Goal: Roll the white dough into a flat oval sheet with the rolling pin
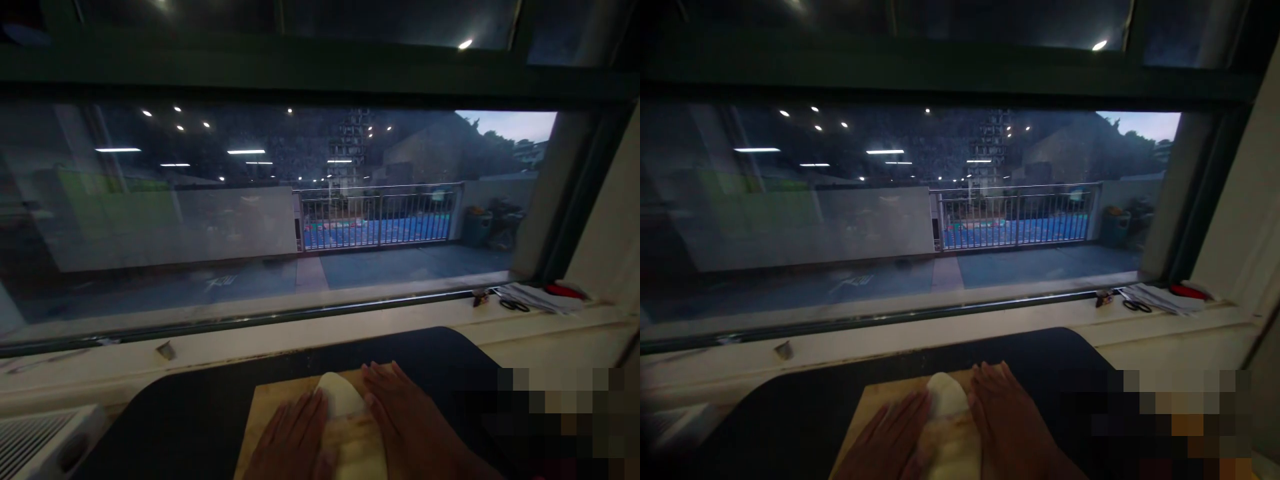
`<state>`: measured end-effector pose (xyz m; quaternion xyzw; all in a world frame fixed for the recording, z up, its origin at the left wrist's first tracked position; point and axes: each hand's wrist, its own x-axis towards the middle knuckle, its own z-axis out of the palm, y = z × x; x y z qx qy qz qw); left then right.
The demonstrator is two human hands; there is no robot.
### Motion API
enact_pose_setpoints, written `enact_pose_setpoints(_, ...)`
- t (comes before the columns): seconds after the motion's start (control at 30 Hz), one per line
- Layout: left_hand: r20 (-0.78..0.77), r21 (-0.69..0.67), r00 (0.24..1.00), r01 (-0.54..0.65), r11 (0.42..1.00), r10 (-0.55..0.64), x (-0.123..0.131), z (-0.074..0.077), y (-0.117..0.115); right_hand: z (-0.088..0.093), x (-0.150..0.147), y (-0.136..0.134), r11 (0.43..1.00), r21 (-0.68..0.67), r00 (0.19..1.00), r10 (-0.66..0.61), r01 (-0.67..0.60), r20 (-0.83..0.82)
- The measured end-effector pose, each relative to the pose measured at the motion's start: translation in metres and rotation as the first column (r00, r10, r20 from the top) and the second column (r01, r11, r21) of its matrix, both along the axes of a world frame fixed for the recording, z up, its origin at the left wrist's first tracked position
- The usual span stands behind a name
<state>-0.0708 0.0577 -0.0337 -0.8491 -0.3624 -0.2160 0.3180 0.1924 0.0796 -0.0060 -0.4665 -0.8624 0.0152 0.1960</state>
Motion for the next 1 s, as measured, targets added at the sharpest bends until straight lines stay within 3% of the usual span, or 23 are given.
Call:
enact_pose_setpoints(0.07, 0.030, -0.246, 0.998, -0.052, 0.968, 0.061, 0.002, 0.010, 0.006, 0.003, -0.007, 0.017, 0.999, -0.050, 1.000, -0.012, 0.013, 0.024)
enact_pose_setpoints(0.13, 0.048, -0.512, 0.985, -0.119, 0.850, 0.167, 0.006, 0.019, 0.012, 0.003, -0.013, 0.034, 0.994, -0.090, 0.998, -0.051, 0.055, 0.040)
enact_pose_setpoints(0.2, 0.038, -0.682, 0.970, -0.150, 0.716, 0.239, 0.010, 0.027, 0.018, 0.003, -0.018, 0.051, 0.991, -0.111, 0.997, -0.073, 0.077, 0.036)
enact_pose_setpoints(0.3, 0.044, -0.745, 0.967, -0.135, 0.653, 0.250, 0.011, 0.034, 0.032, 0.002, -0.024, 0.077, 0.989, -0.128, 0.997, -0.071, 0.074, 0.026)
enact_pose_setpoints(0.43, -0.017, -0.766, 0.940, -0.232, 0.600, 0.342, 0.009, 0.039, 0.056, 0.005, -0.034, 0.106, 0.990, -0.116, 0.996, -0.080, 0.084, 0.035)
enact_pose_setpoints(0.57, -0.072, -0.752, 0.947, -0.258, 0.607, 0.313, 0.007, 0.046, 0.065, 0.010, -0.041, 0.117, 0.990, -0.078, 0.993, -0.117, 0.118, 0.028)
enact_pose_setpoints(0.7, -0.063, -0.705, 0.924, -0.309, 0.638, 0.378, 0.018, 0.053, 0.042, 0.010, -0.032, 0.099, 0.989, -0.068, 0.991, -0.128, 0.130, 0.026)
enact_pose_setpoints(0.83, -0.017, -0.674, 0.914, -0.310, 0.671, 0.405, 0.032, 0.055, 0.011, 0.005, -0.017, 0.057, 0.988, -0.071, 0.990, -0.137, 0.140, 0.040)
enact_pose_setpoints(0.9, 0.002, -0.680, 0.909, -0.304, 0.667, 0.417, 0.035, 0.049, 0.000, 0.000, -0.010, 0.033, 0.989, -0.043, 0.989, -0.142, 0.143, 0.035)
enact_pose_setpoints(1.0, -0.002, -0.695, 0.909, -0.301, 0.653, 0.416, 0.033, 0.024, -0.014, -0.017, 0.002, 0.002, 0.989, 0.027, 0.989, -0.146, 0.146, -0.002)
